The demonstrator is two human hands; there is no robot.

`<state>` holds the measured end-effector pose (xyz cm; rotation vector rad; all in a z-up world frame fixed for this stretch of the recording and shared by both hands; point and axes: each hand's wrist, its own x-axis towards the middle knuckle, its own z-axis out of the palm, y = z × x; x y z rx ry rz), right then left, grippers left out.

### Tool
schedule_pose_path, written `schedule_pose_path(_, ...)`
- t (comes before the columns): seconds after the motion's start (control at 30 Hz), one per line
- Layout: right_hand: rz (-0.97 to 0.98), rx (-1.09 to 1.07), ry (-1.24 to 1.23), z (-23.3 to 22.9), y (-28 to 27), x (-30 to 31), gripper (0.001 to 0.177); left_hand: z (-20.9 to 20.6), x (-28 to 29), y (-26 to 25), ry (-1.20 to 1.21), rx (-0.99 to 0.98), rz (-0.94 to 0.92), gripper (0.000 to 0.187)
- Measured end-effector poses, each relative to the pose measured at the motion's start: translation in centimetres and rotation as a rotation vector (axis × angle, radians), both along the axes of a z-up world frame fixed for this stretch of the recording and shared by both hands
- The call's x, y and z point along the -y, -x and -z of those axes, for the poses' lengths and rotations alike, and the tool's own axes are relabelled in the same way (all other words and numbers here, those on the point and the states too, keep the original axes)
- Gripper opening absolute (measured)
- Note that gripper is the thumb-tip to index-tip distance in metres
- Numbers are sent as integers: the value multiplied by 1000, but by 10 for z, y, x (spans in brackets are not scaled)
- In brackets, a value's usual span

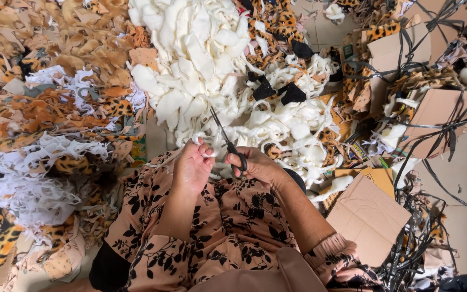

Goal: The person sits on the floor and uses scissors to cut a white fabric strip into smaller pieces. The cut pieces are dropped onto a pile of other fabric scraps on the floor.

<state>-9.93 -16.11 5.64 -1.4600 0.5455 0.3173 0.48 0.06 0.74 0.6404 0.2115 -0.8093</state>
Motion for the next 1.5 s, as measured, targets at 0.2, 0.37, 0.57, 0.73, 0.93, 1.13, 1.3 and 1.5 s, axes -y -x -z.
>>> schedule_pose_path(0.2,-40,-15,2,-10,-12,4,60,-11,7,6,-32,-9,33,13)
schedule_pose_path(0.37,55,68,87,-3,-23,20,45,-7,5,14,-70,21,80,15)
schedule_pose_path(0.57,231,168,90,-17,-33,2,55,-72,10,28,-341,294,296,15)
schedule_pose_path(0.73,227,116,184,8,-39,12,57,-48,12,38,-512,448,476,35)
schedule_pose_path(0.93,-143,-134,1046,7,-93,54,49,-59,-15,31,-827,569,724,46)
schedule_pose_path(1.13,312,395,750,-116,-136,73,36,-45,-7,8,-925,438,728,48)
schedule_pose_path(1.3,-4,-63,1444,3,-115,113,34,-79,6,-6,-765,319,630,62)
schedule_pose_path(1.5,-219,-203,1458,119,-70,128,35,9,26,-6,-702,451,593,47)
